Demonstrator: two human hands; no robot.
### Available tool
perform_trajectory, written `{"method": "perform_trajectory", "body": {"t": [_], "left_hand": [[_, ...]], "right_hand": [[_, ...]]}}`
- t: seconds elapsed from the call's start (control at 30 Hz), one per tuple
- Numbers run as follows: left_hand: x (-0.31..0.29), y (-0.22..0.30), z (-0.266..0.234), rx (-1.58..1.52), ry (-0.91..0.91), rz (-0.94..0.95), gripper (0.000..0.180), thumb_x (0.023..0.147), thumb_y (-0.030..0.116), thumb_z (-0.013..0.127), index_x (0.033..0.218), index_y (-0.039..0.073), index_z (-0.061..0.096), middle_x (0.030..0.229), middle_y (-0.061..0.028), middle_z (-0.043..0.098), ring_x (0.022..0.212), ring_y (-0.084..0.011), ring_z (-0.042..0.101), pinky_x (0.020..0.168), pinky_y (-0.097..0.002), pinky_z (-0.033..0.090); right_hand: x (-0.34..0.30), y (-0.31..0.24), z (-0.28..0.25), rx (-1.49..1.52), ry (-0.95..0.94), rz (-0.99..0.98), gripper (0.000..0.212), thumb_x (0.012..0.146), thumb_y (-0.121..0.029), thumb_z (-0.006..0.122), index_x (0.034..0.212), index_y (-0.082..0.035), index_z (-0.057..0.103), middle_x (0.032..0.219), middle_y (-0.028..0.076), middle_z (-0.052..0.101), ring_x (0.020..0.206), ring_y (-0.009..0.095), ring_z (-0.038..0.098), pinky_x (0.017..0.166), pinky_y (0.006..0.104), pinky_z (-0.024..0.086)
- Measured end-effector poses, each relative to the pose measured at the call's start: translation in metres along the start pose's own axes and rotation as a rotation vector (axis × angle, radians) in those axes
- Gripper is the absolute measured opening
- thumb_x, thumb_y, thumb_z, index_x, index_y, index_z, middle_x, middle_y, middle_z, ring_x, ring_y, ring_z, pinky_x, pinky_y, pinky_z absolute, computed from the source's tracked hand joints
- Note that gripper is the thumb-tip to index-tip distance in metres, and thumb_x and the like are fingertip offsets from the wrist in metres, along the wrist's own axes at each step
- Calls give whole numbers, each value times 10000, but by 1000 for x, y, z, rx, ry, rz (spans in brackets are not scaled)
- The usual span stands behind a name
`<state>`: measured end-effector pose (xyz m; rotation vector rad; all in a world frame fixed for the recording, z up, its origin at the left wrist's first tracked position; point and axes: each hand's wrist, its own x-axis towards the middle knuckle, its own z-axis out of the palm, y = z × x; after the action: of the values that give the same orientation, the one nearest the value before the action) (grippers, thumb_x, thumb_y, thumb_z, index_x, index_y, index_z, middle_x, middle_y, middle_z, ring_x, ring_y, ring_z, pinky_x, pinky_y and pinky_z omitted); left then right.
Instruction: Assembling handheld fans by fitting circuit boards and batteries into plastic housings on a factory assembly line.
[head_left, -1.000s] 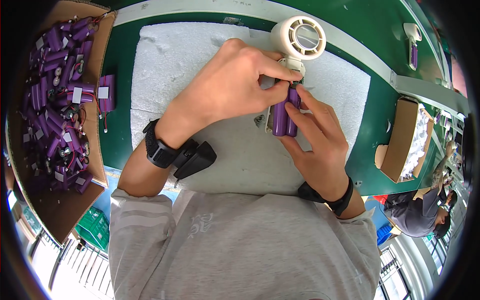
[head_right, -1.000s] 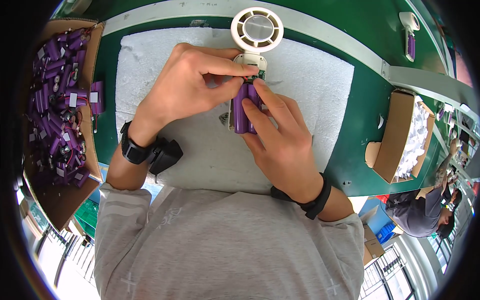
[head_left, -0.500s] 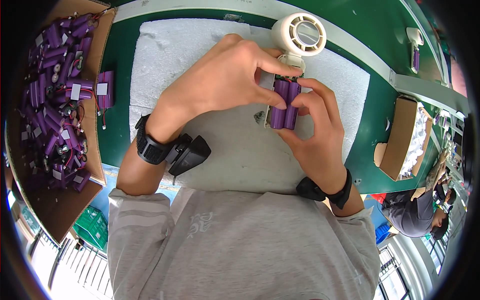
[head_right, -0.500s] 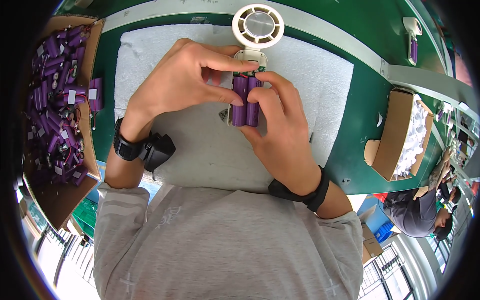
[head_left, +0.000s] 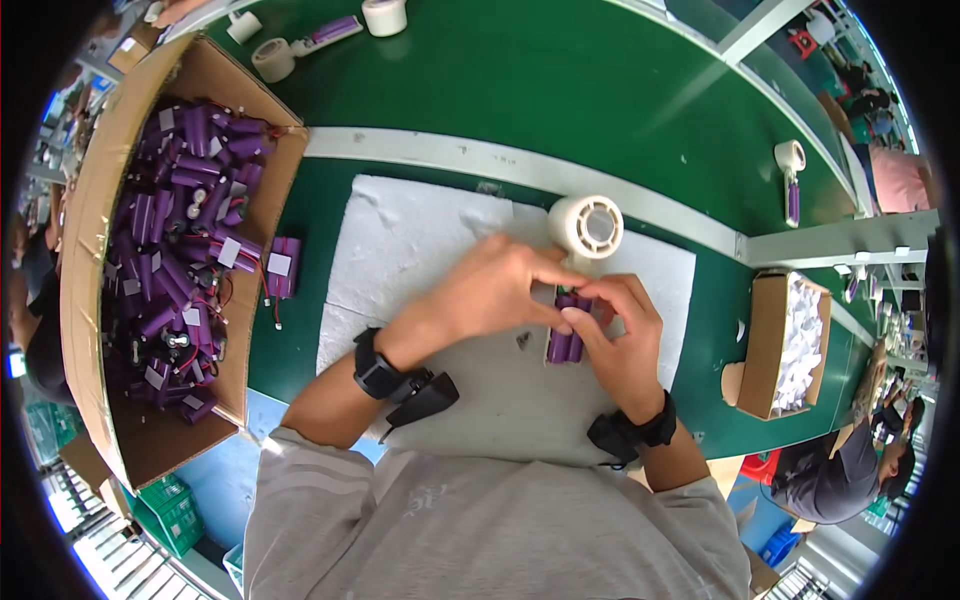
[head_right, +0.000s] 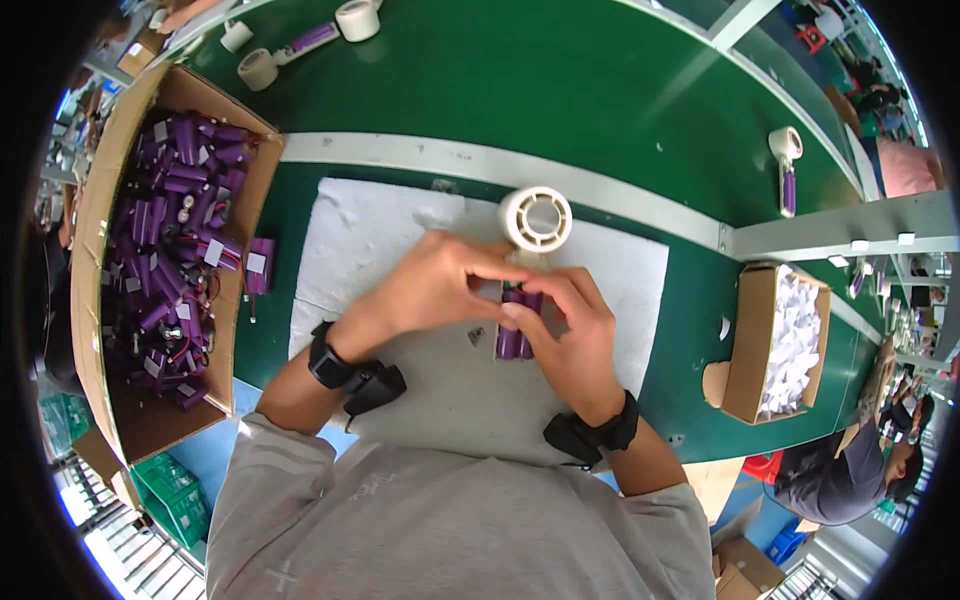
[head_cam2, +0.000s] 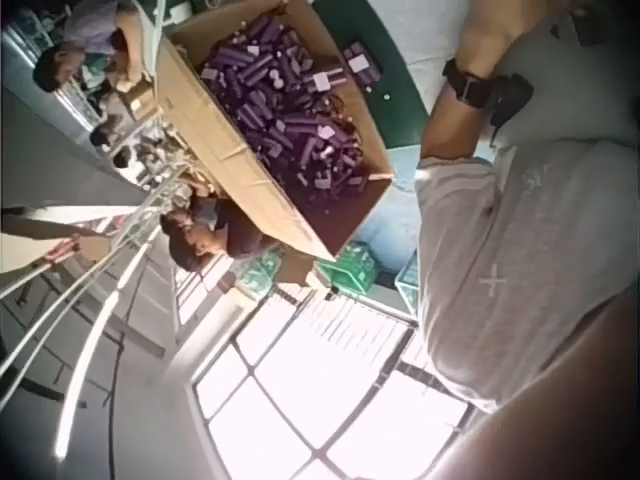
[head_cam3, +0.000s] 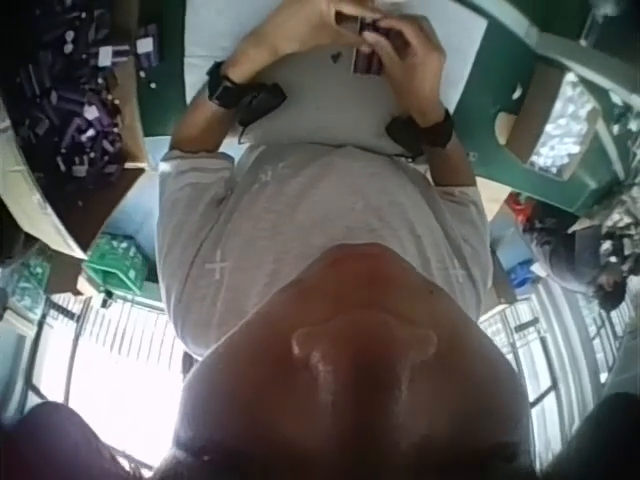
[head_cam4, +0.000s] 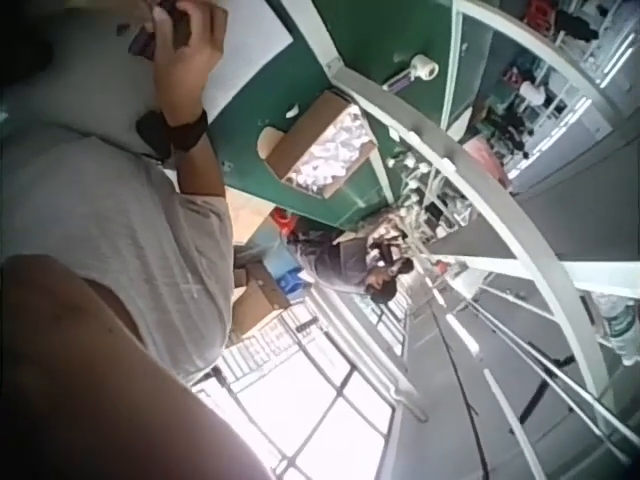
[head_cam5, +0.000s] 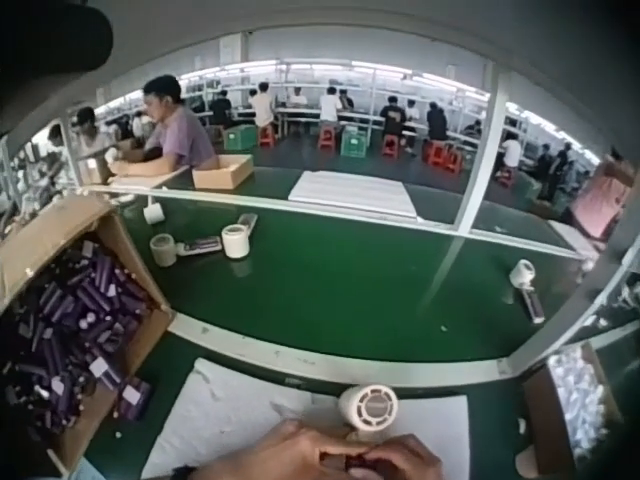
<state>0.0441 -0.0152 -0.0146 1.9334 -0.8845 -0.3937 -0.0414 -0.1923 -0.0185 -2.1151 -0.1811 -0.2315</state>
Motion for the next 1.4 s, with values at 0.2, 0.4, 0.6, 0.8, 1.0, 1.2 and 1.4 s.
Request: {"method": "perform_trajectory", "body": {"t": [0.2, 0.4, 0.6, 0.8, 1.0, 1.2, 1.4], "left_hand": [[-4, -6, 13, 98, 123, 145, 449, 626, 150, 825, 1065, 172, 732, 868, -115, 704, 658, -253, 653, 655, -323, 521], [2, -13, 4, 38, -10, 103, 439, 638, 181, 817, 1069, 193, 732, 907, -95, 713, 700, -259, 656, 688, -341, 528], [2, -14, 2, 40, -24, 73, 446, 658, 166, 802, 1096, 191, 721, 923, -77, 717, 719, -239, 657, 689, -348, 530], [9, -26, 14, -23, 382, 150, 493, 699, 108, 759, 1180, 164, 667, 1075, -159, 659, 719, -243, 657, 684, -380, 536], [24, -52, 27, 24, 279, 171, 498, 754, 131, 738, 1230, 97, 598, 1169, -187, 603, 929, -277, 641, 844, -399, 512], [22, -72, 37, -92, 515, 428, 398, 776, 195, 712, 1152, 89, 634, 1085, -182, 639, 1017, -320, 614, 891, -431, 486], [14, -64, 47, -194, 529, 491, 366, 814, 216, 676, 1145, 68, 627, 1085, -173, 646, 1001, -311, 624, 872, -423, 494]], "right_hand": [[3, -2, -5, 13, 31, 124, 143, 726, -43, 768, 794, -6, 647, 779, 83, 607, 697, 253, 613, 606, 337, 490], [1, -7, -17, -207, -176, -83, 211, 733, -2, 747, 917, 8, 644, 924, 99, 611, 762, 225, 605, 657, 271, 464], [-20, -35, -11, -503, -231, -249, 529, 689, -33, 777, 1162, 44, 555, 1165, 176, 566, 966, 347, 578, 839, 408, 502], [26, 12, -26, -591, -111, -187, 678, 693, -37, 778, 1300, 16, 481, 1311, 172, 511, 1074, 311, 579, 887, 389, 487], [110, -95, 12, -404, -286, -305, 516, 760, -54, 708, 1250, -27, 550, 1256, 141, 569, 1077, 328, 589, 899, 370, 485], [137, -135, 136, -359, -900, -753, 480, 769, -91, 691, 1229, -25, 573, 1331, 142, 531, 1186, 341, 532, 987, 390, 441], [150, -135, 205, -447, -1013, -659, 526, 707, -103, 749, 1204, -35, 589, 1270, 151, 555, 1145, 336, 555, 945, 401, 463]]}}
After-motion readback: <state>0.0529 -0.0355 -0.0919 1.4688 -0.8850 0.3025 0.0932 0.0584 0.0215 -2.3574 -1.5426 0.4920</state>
